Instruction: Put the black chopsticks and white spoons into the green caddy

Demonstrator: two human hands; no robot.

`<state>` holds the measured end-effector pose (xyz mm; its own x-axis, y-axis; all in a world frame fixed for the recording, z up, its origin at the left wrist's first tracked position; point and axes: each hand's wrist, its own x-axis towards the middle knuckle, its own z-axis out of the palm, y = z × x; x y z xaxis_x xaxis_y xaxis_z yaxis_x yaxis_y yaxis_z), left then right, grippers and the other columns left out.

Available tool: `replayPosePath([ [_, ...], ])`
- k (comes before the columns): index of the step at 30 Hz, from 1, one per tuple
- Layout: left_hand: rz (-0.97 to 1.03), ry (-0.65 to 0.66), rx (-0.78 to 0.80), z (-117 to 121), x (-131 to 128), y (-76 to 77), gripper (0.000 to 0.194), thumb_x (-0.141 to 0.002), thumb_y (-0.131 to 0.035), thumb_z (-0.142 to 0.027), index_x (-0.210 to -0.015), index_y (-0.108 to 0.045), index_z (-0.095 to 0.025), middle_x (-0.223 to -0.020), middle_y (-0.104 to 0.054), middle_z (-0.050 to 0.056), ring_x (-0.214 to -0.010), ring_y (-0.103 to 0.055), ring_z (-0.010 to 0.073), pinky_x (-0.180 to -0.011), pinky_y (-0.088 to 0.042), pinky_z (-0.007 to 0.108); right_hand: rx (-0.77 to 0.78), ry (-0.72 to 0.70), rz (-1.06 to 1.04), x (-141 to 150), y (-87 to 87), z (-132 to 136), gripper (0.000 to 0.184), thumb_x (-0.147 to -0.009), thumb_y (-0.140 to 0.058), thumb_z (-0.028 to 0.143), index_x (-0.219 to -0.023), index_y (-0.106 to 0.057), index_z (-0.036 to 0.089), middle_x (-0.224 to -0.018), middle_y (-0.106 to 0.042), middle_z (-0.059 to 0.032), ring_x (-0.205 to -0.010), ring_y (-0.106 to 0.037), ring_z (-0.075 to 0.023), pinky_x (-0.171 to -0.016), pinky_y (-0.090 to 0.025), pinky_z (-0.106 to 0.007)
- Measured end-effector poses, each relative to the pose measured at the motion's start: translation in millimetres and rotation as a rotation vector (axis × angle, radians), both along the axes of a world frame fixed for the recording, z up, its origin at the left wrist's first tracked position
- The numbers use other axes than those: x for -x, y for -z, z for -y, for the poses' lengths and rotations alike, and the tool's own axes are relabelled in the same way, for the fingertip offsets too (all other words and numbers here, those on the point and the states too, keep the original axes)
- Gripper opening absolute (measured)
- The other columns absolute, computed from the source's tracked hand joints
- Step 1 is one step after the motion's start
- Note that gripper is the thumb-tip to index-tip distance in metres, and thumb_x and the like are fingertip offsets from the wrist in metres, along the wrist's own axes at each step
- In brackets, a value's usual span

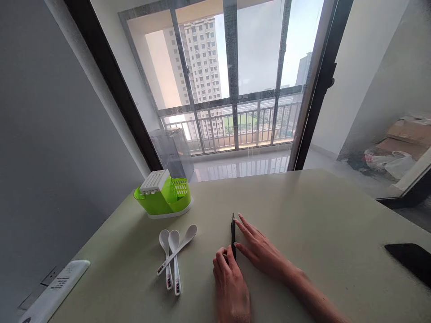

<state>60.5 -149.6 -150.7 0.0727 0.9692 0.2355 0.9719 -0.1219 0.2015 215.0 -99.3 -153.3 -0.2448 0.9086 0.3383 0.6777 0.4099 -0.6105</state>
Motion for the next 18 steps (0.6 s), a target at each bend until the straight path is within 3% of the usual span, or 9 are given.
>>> replayPosePath([
  [6, -0.143, -0.068, -0.228, 1, -4, 12.8, 0.048, -0.097, -0.04, -0.005, -0.141, -0.058, -0.012, -0.156, -0.044, 0.021, -0.143, -0.042, 0.0348, -0.106, -0.048, 0.052, -0.008, 0.01, 0.017, -1, 6.1, -1, 0.069, -0.104, -0.045, 0.05, -0.164, -0.018, 0.03, -0.171, -0.016, -0.0064, -0.156, -0.023, -0.025, -0.123, -0.034, -0.047],
  [11, -0.1, -0.007, -0.296, 2, -2, 17.4, 0.049, -0.101, -0.044, -0.025, -0.146, -0.052, -0.007, -0.164, -0.03, 0.024, -0.148, -0.034, 0.0371, -0.108, -0.047, 0.053, -0.032, -0.042, 0.101, -2, 1.2, 0, 0.06, -0.105, -0.046, 0.048, -0.159, -0.036, 0.026, -0.17, -0.022, -0.0084, -0.156, -0.022, -0.0257, -0.125, -0.031, -0.046],
  [14, -0.054, 0.052, -0.314, -3, 14, 4.6, 0.056, -0.101, -0.046, -0.035, -0.151, -0.045, -0.01, -0.166, -0.026, 0.022, -0.15, -0.03, 0.0365, -0.11, -0.045, 0.053, -0.033, -0.064, 0.127, -2, -5.7, 2, 0.053, -0.106, -0.044, 0.044, -0.157, -0.042, 0.027, -0.17, -0.022, -0.0075, -0.156, -0.022, -0.0252, -0.125, -0.03, -0.046],
  [18, -0.061, 0.034, -0.336, -25, 62, -26.3, 0.057, -0.101, -0.048, -0.04, -0.15, -0.046, -0.011, -0.163, -0.031, 0.022, -0.151, -0.028, 0.0363, -0.116, -0.038, 0.055, 0.002, -0.029, 0.072, -2, -9.3, 3, 0.053, -0.107, -0.04, 0.045, -0.157, -0.041, 0.027, -0.169, -0.026, -0.0072, -0.154, -0.028, -0.0249, -0.123, -0.035, -0.046],
])
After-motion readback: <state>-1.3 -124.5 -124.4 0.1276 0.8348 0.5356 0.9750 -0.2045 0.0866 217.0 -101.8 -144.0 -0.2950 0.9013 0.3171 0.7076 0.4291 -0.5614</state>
